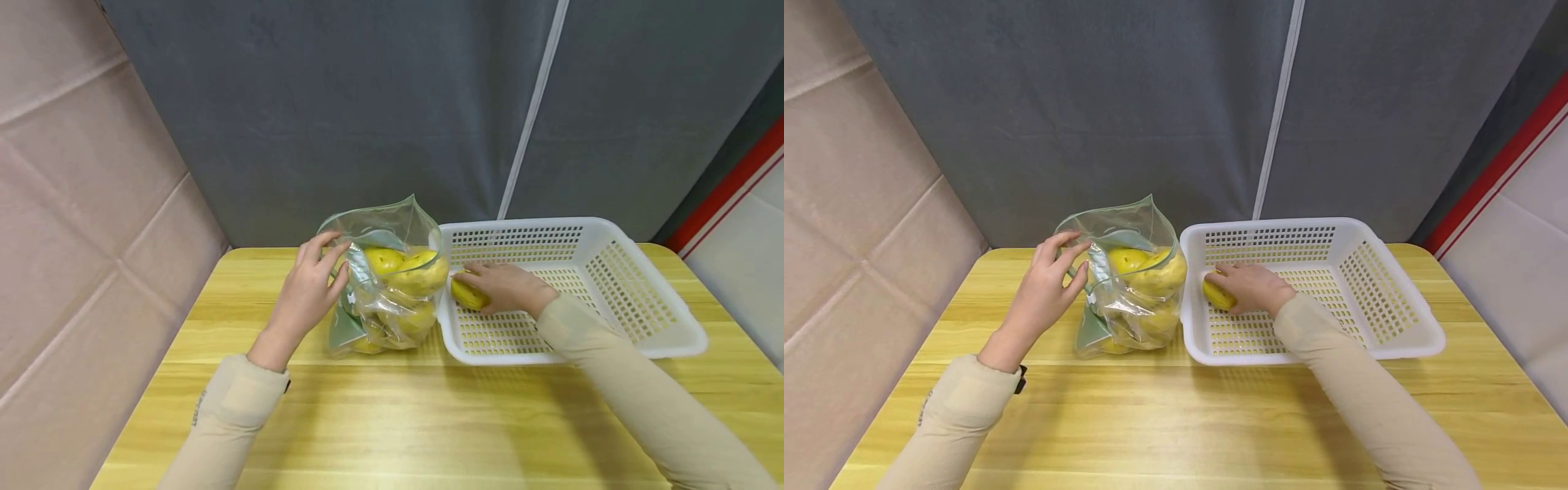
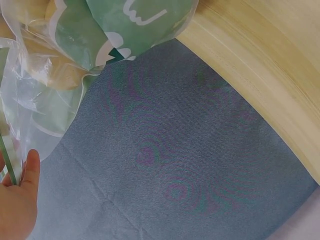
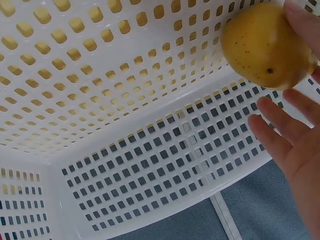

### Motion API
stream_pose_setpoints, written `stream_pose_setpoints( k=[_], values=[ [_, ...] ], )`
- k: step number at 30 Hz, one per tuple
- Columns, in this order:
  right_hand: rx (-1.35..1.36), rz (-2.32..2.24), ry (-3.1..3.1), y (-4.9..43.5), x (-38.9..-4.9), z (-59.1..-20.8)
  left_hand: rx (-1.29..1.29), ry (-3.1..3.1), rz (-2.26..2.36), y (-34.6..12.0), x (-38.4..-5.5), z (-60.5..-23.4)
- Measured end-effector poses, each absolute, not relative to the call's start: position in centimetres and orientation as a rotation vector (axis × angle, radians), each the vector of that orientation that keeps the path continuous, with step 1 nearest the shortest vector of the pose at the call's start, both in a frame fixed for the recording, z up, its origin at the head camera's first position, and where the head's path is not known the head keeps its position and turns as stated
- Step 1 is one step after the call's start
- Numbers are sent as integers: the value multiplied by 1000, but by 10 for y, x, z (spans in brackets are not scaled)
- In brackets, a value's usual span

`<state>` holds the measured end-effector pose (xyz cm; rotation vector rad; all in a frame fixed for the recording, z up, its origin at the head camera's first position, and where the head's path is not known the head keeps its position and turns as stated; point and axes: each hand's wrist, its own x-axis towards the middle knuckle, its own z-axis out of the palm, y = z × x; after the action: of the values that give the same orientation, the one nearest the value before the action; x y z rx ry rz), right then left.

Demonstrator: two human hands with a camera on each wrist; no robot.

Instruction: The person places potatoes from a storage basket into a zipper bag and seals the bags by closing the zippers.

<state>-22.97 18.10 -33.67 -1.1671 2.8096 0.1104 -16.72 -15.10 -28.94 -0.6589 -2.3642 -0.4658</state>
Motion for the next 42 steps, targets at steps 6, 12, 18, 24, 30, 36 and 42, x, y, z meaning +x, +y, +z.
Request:
stream_pose_setpoints(
  k=[6,12,18,24,30,36,42],
  values=[
    [-1165,44,2813,182,-229,-337,-660,-2364,-469,-151,-168,-290],
    [-1188,22,2796,182,-228,-337,-663,-2358,-468,-151,-168,-290],
    [-1207,5,2809,184,-228,-337,-659,-2364,-471,-151,-168,-291],
    [-1223,-30,2845,187,-231,-337,-654,-2372,-477,-151,-168,-291],
    [-1194,-23,2899,188,-235,-331,-659,-2365,-475,-151,-168,-292],
    [-1160,-54,2944,189,-234,-323,-666,-2353,-471,-151,-168,-292],
    [-1191,-86,2982,189,-233,-318,-665,-2356,-466,-152,-168,-292]
  ],
)
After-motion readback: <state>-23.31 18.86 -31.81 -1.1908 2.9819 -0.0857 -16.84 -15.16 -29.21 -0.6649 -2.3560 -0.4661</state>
